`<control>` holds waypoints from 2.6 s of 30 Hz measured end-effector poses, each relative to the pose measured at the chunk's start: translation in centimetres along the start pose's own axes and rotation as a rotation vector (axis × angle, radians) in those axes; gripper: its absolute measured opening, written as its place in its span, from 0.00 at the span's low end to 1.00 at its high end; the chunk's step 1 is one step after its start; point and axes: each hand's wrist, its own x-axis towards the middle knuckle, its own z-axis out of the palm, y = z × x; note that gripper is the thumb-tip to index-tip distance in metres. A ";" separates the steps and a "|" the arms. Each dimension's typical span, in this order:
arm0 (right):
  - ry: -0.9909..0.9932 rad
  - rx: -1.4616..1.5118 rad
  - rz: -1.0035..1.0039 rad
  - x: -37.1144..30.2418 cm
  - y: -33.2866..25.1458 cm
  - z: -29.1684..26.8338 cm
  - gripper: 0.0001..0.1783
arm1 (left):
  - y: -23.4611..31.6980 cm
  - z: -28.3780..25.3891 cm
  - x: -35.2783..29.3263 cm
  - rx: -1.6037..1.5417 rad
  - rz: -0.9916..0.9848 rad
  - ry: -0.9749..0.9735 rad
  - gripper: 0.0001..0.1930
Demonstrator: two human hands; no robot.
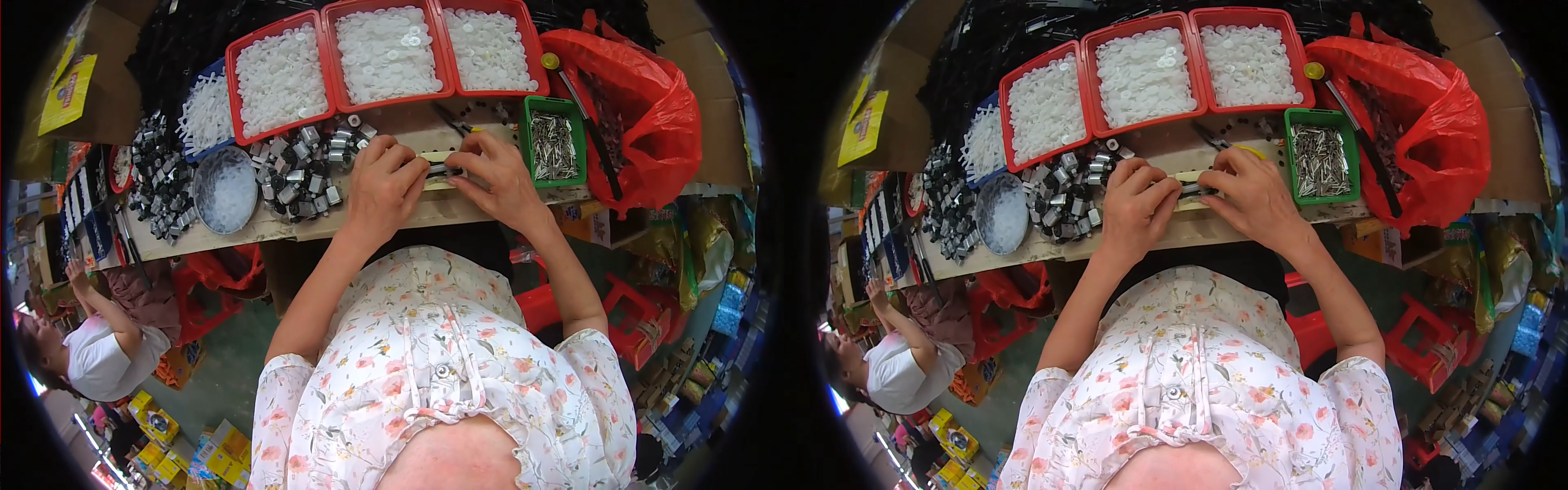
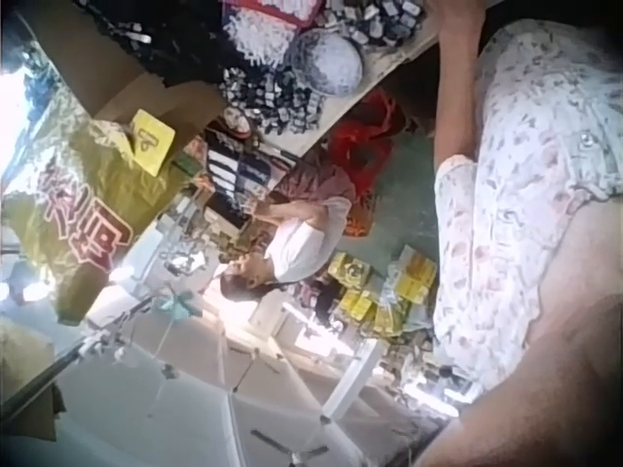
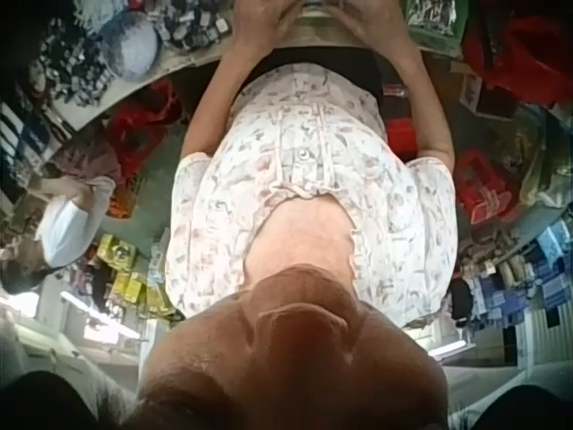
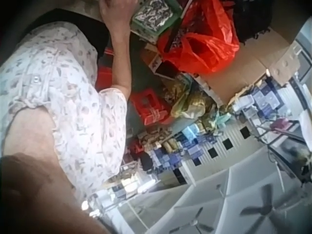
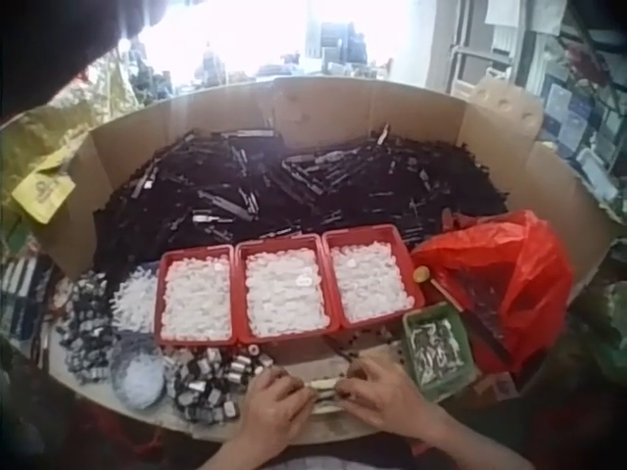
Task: Assembling small plastic and metal components using a jig and manual tools.
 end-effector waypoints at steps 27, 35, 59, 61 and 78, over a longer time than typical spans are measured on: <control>0.303 -0.368 -0.116 14.6 11.0 -6.6 0.13 | 0.3 0.0 -0.2 -0.075 -0.053 0.047 0.09; 0.153 -0.777 -0.079 20.3 19.9 -8.7 0.16 | -0.2 -0.9 -0.8 -0.070 -0.074 0.072 0.10; -0.031 0.845 0.237 10.2 1.4 -6.9 0.10 | 0.2 -3.7 2.0 -0.462 -0.379 0.162 0.19; -0.255 0.948 0.309 9.2 0.2 -5.4 0.14 | 0.5 -3.2 2.2 -0.712 -0.473 0.136 0.19; 0.180 0.004 -0.085 4.2 -3.8 0.1 0.19 | 2.8 -2.0 1.5 -1.439 -0.889 0.432 0.13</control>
